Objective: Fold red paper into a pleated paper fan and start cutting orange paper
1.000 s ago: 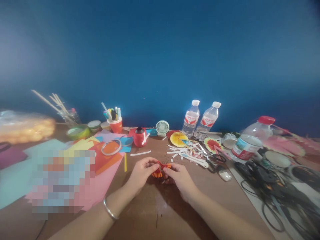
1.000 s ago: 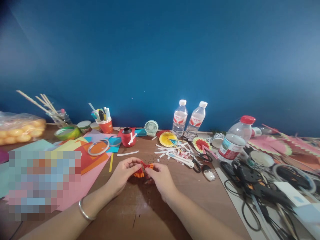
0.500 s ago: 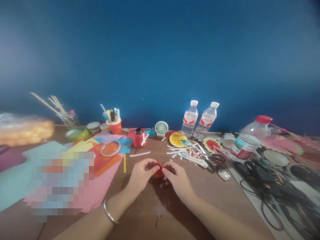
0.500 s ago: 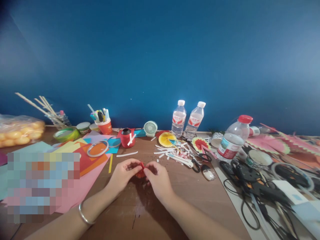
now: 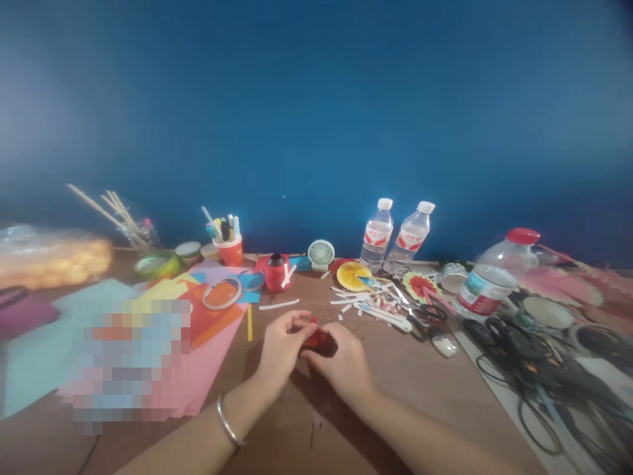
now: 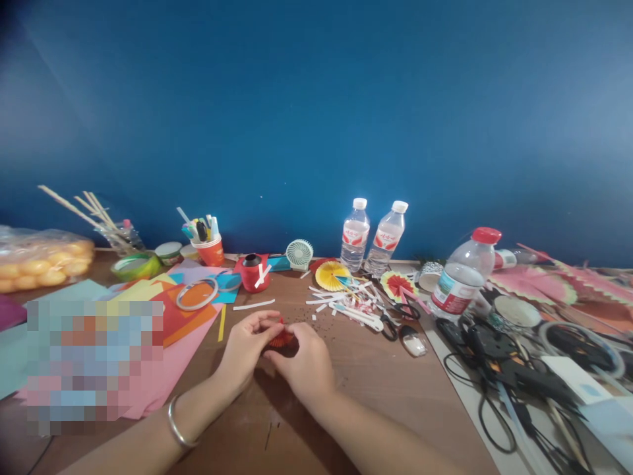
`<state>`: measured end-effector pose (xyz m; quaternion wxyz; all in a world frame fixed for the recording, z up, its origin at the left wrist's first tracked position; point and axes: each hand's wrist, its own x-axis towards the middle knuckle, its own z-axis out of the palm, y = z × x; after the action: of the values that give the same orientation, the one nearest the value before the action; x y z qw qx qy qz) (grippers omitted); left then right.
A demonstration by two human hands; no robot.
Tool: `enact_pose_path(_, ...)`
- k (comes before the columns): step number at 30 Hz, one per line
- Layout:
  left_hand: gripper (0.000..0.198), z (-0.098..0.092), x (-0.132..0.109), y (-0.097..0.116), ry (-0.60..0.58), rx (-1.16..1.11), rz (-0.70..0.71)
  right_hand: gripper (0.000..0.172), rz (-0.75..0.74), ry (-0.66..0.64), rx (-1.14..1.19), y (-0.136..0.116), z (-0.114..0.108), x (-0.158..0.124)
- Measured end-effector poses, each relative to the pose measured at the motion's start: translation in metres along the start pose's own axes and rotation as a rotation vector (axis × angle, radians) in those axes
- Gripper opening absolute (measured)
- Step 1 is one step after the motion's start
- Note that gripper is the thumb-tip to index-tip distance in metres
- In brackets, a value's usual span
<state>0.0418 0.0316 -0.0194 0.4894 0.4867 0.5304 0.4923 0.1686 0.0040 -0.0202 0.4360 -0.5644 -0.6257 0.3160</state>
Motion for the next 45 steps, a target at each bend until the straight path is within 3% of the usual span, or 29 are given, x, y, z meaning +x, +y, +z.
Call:
enact_pose_path(5,0.028,0.002,0.000,-0.001,-0.015,0.007,0.058,0.018,-0.110,0.032,-0.097,0.001,0.000,0.000)
enact_pose_path(10,0.014,-0.003,0.002,0.004,-0.153,0.003,0.111,0.021,-0.235,-0.006,-0.084,0.009,-0.009,0.005)
enact_pose_path(13,0.011,-0.006,0.003,0.008,-0.233,0.075,0.128,0.026,-0.170,-0.034,0.049,0.014,-0.012,0.009)
enact_pose_path(17,0.011,-0.009,0.004,0.006,-0.242,0.095,0.155,0.041,0.001,-0.093,0.395,0.016,-0.011,0.015)
enact_pose_path(21,0.013,-0.009,0.005,0.001,-0.250,0.093,0.145,0.033,0.096,-0.087,0.557,0.015,-0.010,0.018)
enact_pose_path(26,0.024,-0.006,0.004,0.002,-0.311,0.006,0.067,0.018,0.112,-0.058,0.571,0.018,-0.011,0.019)
enact_pose_path(36,0.019,-0.006,0.004,0.001,-0.247,-0.041,0.049,0.011,0.150,-0.018,0.558,0.020,-0.010,0.017)
enact_pose_path(45,0.016,-0.009,0.006,-0.004,-0.310,0.221,0.045,0.013,0.172,0.006,0.506,0.018,-0.011,0.016)
